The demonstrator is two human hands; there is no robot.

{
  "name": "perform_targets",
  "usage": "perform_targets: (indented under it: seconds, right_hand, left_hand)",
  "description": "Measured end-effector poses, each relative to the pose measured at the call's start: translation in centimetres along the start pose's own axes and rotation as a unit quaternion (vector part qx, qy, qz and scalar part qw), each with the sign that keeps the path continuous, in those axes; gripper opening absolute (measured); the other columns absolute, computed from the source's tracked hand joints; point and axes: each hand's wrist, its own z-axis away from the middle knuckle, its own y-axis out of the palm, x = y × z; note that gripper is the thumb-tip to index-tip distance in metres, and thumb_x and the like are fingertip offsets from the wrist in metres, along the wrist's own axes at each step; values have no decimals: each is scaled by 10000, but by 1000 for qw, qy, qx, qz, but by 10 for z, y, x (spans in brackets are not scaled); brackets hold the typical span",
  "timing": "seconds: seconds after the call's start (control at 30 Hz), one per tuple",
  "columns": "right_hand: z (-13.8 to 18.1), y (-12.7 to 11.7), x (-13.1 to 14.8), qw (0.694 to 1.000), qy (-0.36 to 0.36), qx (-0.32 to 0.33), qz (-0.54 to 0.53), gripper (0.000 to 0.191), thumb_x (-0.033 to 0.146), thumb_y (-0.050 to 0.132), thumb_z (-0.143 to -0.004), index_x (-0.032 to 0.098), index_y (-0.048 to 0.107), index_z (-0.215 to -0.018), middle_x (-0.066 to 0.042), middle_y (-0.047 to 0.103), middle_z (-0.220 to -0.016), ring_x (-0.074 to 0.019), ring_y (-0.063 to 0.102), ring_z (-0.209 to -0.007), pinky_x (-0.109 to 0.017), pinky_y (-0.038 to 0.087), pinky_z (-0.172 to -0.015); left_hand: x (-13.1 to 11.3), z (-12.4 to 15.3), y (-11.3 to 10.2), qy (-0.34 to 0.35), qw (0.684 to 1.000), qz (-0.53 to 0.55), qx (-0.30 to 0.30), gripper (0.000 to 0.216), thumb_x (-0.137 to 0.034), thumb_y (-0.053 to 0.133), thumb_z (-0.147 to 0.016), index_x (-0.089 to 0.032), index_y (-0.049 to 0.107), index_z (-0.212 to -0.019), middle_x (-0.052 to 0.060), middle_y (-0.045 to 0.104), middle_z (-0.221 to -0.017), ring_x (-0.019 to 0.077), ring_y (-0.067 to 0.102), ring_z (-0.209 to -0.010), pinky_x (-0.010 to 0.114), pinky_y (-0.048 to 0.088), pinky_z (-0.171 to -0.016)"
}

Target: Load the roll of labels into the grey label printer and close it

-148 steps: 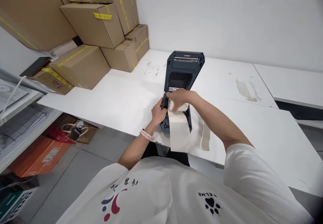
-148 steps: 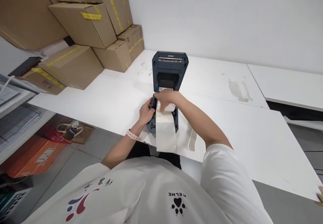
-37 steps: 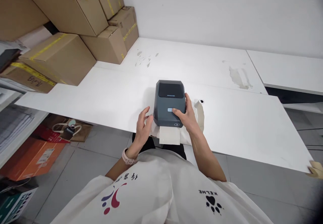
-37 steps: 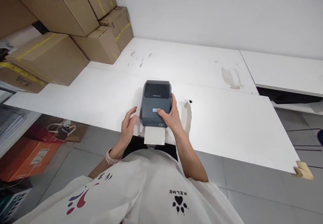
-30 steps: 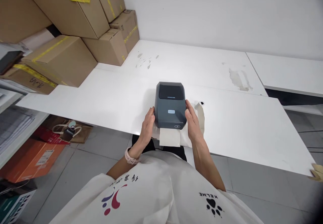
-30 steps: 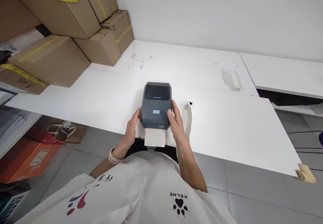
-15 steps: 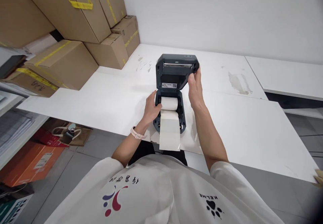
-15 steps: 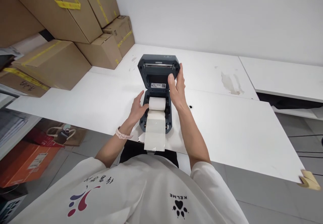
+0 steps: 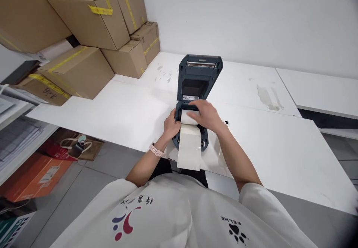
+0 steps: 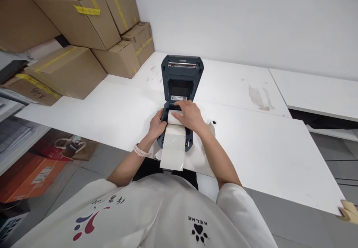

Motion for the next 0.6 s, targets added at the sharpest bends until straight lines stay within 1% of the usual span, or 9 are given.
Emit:
perform_targets:
  seconds: [0.03, 0.07, 0.1, 0.2, 0.3, 0.4, 0.47, 0.53, 0.6]
  right_hand:
    - [-5, 6, -1, 996, -5, 81, 31, 505, 451, 688, -860, 248, 621, -1318, -139, 673, -1314, -411, 580, -1264, -602, 432, -1085]
    - [-12, 12, -2, 988, -2, 143, 60, 588, 418, 744, -807, 239, 601, -1349, -150, 672, -1331, -426, 589, -1259, -603, 437, -1073]
    - [-19, 17, -2, 980, 6, 183, 84, 674, 390, 784, -759, 227, 577, -1379, -164, 667, -1347, -438, 593, -1261, -602, 439, -1067]
    - [-37, 25, -5, 968, 23, 224, 109, 815, 372, 835, -668, 186, 552, -1410, -190, 677, -1337, -453, 621, -1236, -592, 466, -1038]
    - [-37, 11, -9, 970, -7, 242, 40, 844, 419, 842, -643, 228, 562, -1416, -145, 653, -1396, -424, 623, -1252, -567, 498, -1033]
    - [-17, -25, -21, 965, -59, 230, -115, 824, 444, 839, -653, 313, 565, -1419, -53, 641, -1421, -354, 624, -1263, -499, 519, -1046]
    - [0, -52, -32, 961, -73, 183, -192, 793, 414, 853, -637, 304, 598, -1380, -37, 658, -1386, -336, 627, -1250, -465, 515, -1052]
    - [16, -73, -47, 961, -56, 122, -240, 750, 365, 854, -627, 273, 624, -1334, -51, 659, -1374, -336, 617, -1249, -450, 502, -1056]
    - [24, -83, -67, 958, -15, 61, -279, 731, 319, 835, -624, 259, 618, -1319, -66, 655, -1377, -333, 607, -1254, -444, 497, -1047]
  left_hand:
    - [-1, 0, 0, -2, 1000, -2, -2, 809, -120, 547, -730, -199, 436, -1528, 85, 638, -1443, 347, 573, -1360, 485, 452, -1139]
    - [-1, 1, 0, -4, 1000, -3, -4, 807, -117, 544, -730, -202, 439, -1525, 82, 635, -1447, 342, 572, -1362, 480, 453, -1139]
    - [-1, 1, 0, -3, 1000, -3, -6, 807, -112, 542, -728, -198, 440, -1524, 84, 632, -1451, 337, 570, -1366, 475, 449, -1142]
    - [0, 2, 1, 2, 1000, -2, -10, 813, -103, 541, -721, -169, 439, -1524, 105, 628, -1453, 331, 568, -1369, 472, 433, -1159]
    - [0, 2, 1, 0, 1000, 9, -10, 814, -111, 545, -721, -197, 445, -1524, 92, 618, -1470, 336, 559, -1380, 489, 428, -1164]
    - [0, 2, 0, -4, 1000, 22, -8, 820, -122, 554, -718, -224, 450, -1525, 72, 598, -1497, 341, 527, -1413, 500, 413, -1181]
    - [-1, 3, 0, -4, 1000, 30, -6, 823, -127, 554, -719, -222, 446, -1529, 68, 597, -1500, 337, 521, -1420, 497, 416, -1185]
    - [-1, 4, 0, -7, 999, 39, -5, 824, -132, 548, -726, -217, 436, -1538, 69, 595, -1501, 330, 528, -1414, 490, 424, -1182]
    - [-1, 5, 0, -9, 999, 48, -5, 824, -132, 542, -732, -203, 427, -1545, 79, 585, -1510, 326, 532, -1411, 484, 428, -1180]
